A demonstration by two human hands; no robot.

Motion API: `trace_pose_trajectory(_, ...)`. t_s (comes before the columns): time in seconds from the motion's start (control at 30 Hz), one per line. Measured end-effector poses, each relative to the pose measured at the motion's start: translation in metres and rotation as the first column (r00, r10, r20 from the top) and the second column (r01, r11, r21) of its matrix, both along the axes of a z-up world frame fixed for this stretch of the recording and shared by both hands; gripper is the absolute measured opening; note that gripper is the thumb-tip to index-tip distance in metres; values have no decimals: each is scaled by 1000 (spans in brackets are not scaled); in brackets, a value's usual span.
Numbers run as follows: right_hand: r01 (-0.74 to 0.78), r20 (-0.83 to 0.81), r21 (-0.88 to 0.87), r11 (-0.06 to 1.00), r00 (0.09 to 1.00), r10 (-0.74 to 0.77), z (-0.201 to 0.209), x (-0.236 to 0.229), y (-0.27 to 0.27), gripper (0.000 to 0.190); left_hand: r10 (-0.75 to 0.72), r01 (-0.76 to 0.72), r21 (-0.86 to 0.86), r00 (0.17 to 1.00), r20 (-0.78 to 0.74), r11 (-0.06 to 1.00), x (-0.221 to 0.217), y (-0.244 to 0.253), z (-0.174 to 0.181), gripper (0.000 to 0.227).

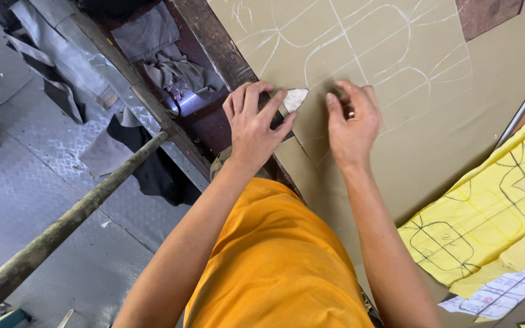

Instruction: The person rubs a small white triangular object along the edges of a large brown paper sheet with white grid lines on a wooden table. The person then moves aside yellow paper pieces and a newspaper to clear the workspace.

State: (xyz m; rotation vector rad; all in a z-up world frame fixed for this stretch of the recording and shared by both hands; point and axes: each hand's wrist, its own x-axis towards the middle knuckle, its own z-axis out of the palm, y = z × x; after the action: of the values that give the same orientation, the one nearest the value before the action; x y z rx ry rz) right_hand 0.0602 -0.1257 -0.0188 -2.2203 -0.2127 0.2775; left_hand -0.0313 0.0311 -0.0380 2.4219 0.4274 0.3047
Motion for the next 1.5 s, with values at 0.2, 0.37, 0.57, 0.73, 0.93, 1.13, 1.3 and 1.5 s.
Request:
trace_pose_trajectory(0.2,-205,137,-128,970,965,222,1,-9,6,29,3,-3,14,1000,-2,1000,-1,-1,1,42)
trace_pose_trajectory(0.37,-221,103,-236,946,963,250,3,-14,18,29,-8,8,8,1000,-3,1000,1,0,6,40)
trace_pose_trajectory(0.57,-251,132,-257,933,948,291,2,-14,14,31,-147,149,-48,988,38,988,10,11,4,27)
trace_pose_trajectory(0.73,-270,26,-51,962,962,271,-2,-3,8,27,-294,294,-18,956,1,956,18,21,1,27)
trace_pose_trajectory(0.93,480,-800,441,759,593,90,34,45,-41,33,-347,351,67,935,-70,934,19,21,6,44)
trace_pose_trajectory(1.13,314,-804,357,880,583,119,29,46,-56,11,-379,386,106,922,-78,917,20,22,6,44)
trace_pose_trajectory(1.3,264,-713,321,909,700,49,1,33,-35,30,-416,432,159,901,-127,888,19,24,7,48)
trace_pose_trajectory(1.5,145,-635,395,907,757,156,-4,27,-27,16,-433,465,246,884,-174,850,21,24,10,52)
